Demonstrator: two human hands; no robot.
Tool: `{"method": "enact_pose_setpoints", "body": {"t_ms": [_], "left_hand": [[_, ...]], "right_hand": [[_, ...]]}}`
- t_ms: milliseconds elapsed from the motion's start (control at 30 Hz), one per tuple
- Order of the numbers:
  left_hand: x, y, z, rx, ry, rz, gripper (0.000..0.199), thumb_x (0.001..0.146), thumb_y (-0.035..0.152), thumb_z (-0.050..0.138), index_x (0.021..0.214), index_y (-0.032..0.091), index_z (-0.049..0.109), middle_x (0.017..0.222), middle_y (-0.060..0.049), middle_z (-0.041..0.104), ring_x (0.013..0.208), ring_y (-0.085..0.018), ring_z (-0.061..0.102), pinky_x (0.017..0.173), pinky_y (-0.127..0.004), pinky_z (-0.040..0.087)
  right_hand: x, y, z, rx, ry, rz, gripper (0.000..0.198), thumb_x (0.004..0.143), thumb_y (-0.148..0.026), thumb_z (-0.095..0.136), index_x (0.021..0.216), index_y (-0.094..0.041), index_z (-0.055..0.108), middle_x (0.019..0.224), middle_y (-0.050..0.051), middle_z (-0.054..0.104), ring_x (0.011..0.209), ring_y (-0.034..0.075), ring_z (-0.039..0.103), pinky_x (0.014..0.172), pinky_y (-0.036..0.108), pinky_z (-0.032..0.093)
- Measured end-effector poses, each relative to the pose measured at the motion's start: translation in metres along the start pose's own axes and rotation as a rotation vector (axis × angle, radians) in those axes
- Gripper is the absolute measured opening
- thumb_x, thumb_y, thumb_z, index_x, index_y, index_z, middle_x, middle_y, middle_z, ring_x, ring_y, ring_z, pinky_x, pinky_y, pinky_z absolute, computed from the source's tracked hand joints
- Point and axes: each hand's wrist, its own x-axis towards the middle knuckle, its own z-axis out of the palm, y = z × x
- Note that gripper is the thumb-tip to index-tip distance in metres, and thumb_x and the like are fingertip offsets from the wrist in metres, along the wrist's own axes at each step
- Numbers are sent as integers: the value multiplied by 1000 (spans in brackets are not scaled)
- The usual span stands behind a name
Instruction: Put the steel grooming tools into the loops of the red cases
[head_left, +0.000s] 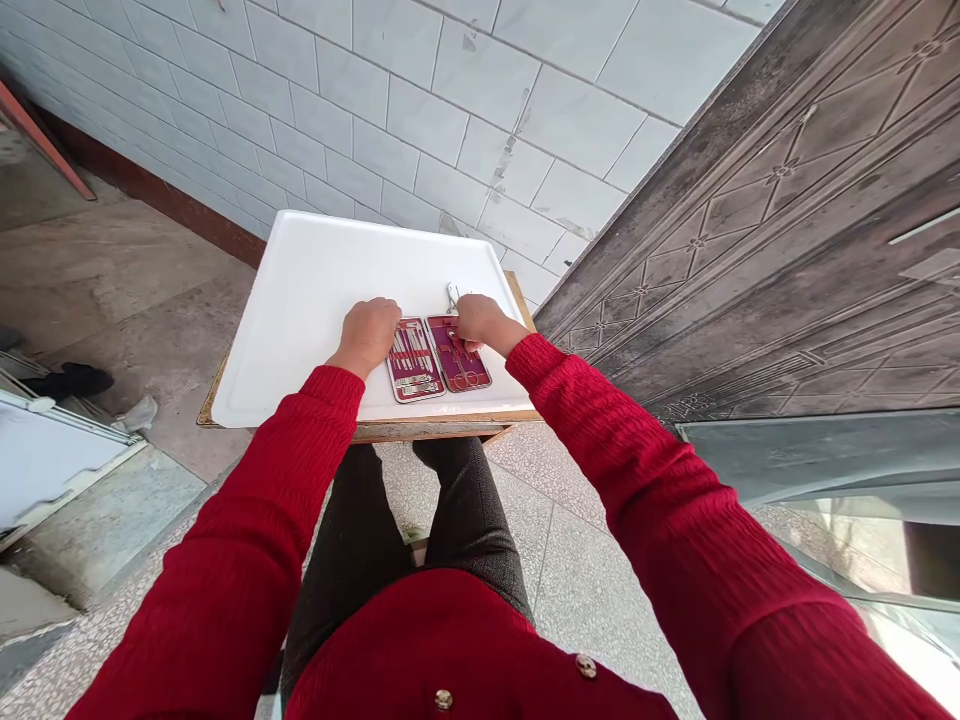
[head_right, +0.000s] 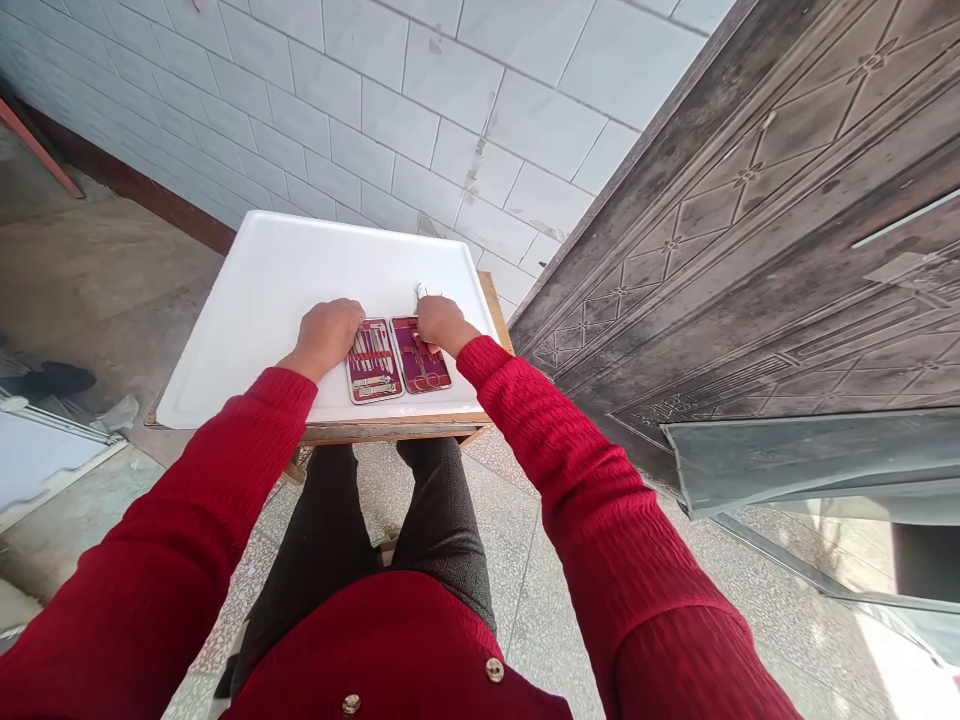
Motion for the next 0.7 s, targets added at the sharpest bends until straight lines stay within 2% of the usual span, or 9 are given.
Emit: {"method": "enact_pose_setpoints", "body": {"t_ms": [67, 200, 300, 367, 533, 700], "left_hand": [[-1, 0, 0, -8, 11, 4, 30, 99, 10, 41, 87, 15, 68, 97, -13, 70, 85, -26, 64, 68, -35, 38], [-2, 0, 0, -16, 31, 14, 31, 100, 11, 40, 86, 15, 68, 95, -12, 70, 84, -25, 63, 68, -35, 38], [-2, 0, -1, -10, 29, 24, 32, 100, 11, 39, 87, 15, 68, 94, -12, 70, 85, -26, 63, 69, -35, 38], [-2, 0, -1, -5, 22, 23, 32, 99, 11, 39, 87, 15, 68, 95, -12, 70, 85, -25, 64, 69, -35, 38], [-2, 0, -1, -2, 33, 22, 31, 99, 11, 39, 87, 16, 68, 96, -13, 70, 87, -26, 64, 71, -36, 40], [-2, 0, -1, -4, 50, 21, 29, 98, 11, 40, 87, 17, 67, 96, -11, 71, 87, -26, 64, 70, -36, 40]], "right_hand": [[3, 1, 2, 94, -12, 15, 7, 78, -2, 73, 80, -9, 71, 55, 7, 67, 73, 24, 73, 77, 30, 58], [2, 11, 9, 441, -77, 46, 25, 88, -13, 72, 66, -16, 62, 46, 0, 58, 52, 14, 63, 64, 23, 56], [-5, 20, 13, 630, -70, 77, 26, 89, -10, 70, 65, -15, 62, 52, 1, 64, 50, 11, 63, 59, 19, 54], [-12, 24, 14, 621, -29, 87, 23, 88, -7, 67, 67, -14, 66, 61, 4, 71, 57, 12, 68, 60, 18, 55], [-24, 22, 10, 412, -7, 19, 20, 88, -9, 62, 73, -13, 75, 80, 8, 81, 74, 17, 76, 69, 21, 59], [-12, 16, 12, 194, 38, -66, 17, 86, -12, 66, 72, -10, 77, 76, 13, 79, 76, 22, 75, 77, 27, 59]]}}
